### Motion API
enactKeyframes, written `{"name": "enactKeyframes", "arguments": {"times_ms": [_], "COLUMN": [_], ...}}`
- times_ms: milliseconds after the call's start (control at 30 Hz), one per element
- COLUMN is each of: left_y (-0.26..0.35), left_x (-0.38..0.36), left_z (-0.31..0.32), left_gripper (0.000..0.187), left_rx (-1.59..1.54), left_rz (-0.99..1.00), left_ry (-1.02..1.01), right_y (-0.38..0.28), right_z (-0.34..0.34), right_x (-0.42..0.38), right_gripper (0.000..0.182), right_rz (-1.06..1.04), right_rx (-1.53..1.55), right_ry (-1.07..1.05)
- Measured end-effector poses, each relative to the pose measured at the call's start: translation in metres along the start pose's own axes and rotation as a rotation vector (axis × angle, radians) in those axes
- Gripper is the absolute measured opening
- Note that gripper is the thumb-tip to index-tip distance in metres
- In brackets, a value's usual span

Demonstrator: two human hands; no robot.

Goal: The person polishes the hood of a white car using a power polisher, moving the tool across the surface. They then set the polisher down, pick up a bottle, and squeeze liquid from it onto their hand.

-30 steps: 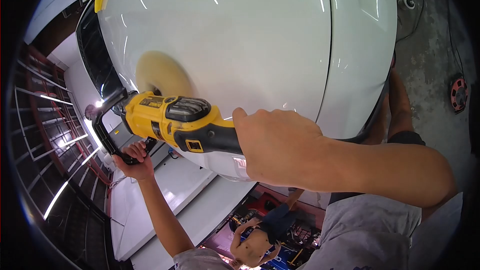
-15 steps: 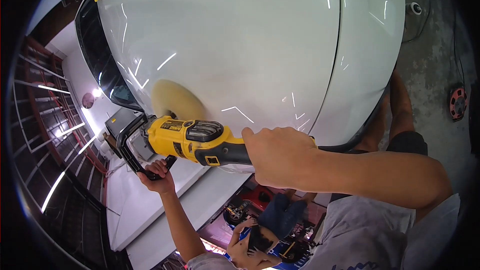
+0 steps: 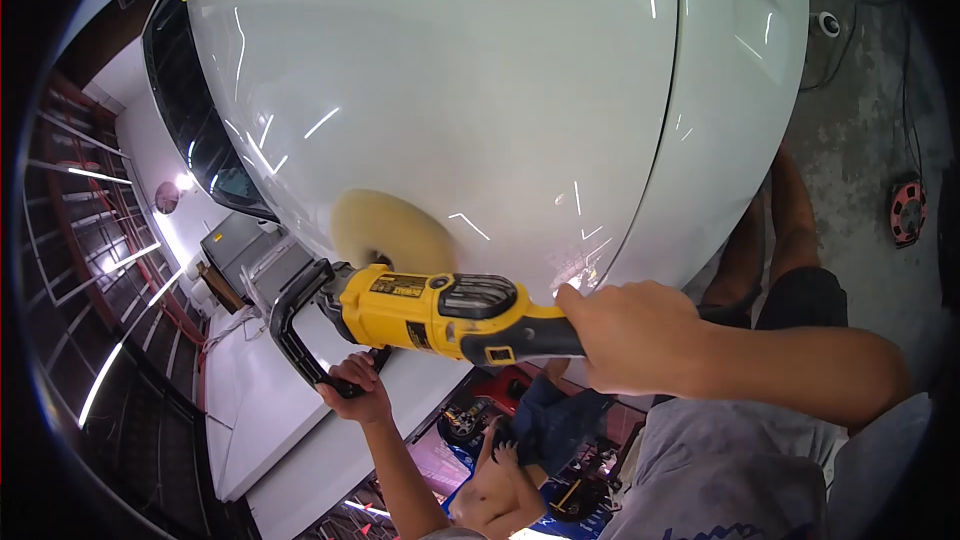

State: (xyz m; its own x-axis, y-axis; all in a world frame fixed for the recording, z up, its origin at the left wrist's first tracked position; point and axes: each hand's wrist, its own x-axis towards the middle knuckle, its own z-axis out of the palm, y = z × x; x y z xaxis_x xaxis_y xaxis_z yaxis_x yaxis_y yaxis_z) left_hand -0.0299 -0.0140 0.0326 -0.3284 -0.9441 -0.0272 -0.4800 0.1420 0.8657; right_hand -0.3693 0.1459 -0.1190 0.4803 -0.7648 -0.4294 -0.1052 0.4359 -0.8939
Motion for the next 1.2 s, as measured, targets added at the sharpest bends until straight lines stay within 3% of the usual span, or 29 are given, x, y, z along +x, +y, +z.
{"name": "enactKeyframes", "arguments": {"times_ms": [300, 667, 933, 1200], "left_y": [0.004, 0.050, 0.054, 0.055], "left_x": [0.002, 0.120, 0.154, 0.146], "left_z": [0.017, 0.029, 0.024, 0.037], "left_gripper": [0.059, 0.057, 0.056, 0.056], "left_rx": [-0.044, -0.066, -0.047, -0.061], "left_rz": [0.045, 0.075, 0.076, 0.115], "left_ry": [-0.074, -0.181, -0.229, -0.295], "right_y": [0.012, -0.038, -0.046, -0.037], "right_z": [0.015, -0.043, -0.051, -0.049], "right_x": [-0.027, -0.012, 0.002, -0.013], "right_gripper": [0.028, 0.031, 0.026, 0.036], "right_rz": [0.020, -0.057, -0.139, -0.013], "right_rx": [-0.032, -0.034, 0.025, -0.002], "right_ry": [0.066, 0.217, 0.252, 0.226]}}
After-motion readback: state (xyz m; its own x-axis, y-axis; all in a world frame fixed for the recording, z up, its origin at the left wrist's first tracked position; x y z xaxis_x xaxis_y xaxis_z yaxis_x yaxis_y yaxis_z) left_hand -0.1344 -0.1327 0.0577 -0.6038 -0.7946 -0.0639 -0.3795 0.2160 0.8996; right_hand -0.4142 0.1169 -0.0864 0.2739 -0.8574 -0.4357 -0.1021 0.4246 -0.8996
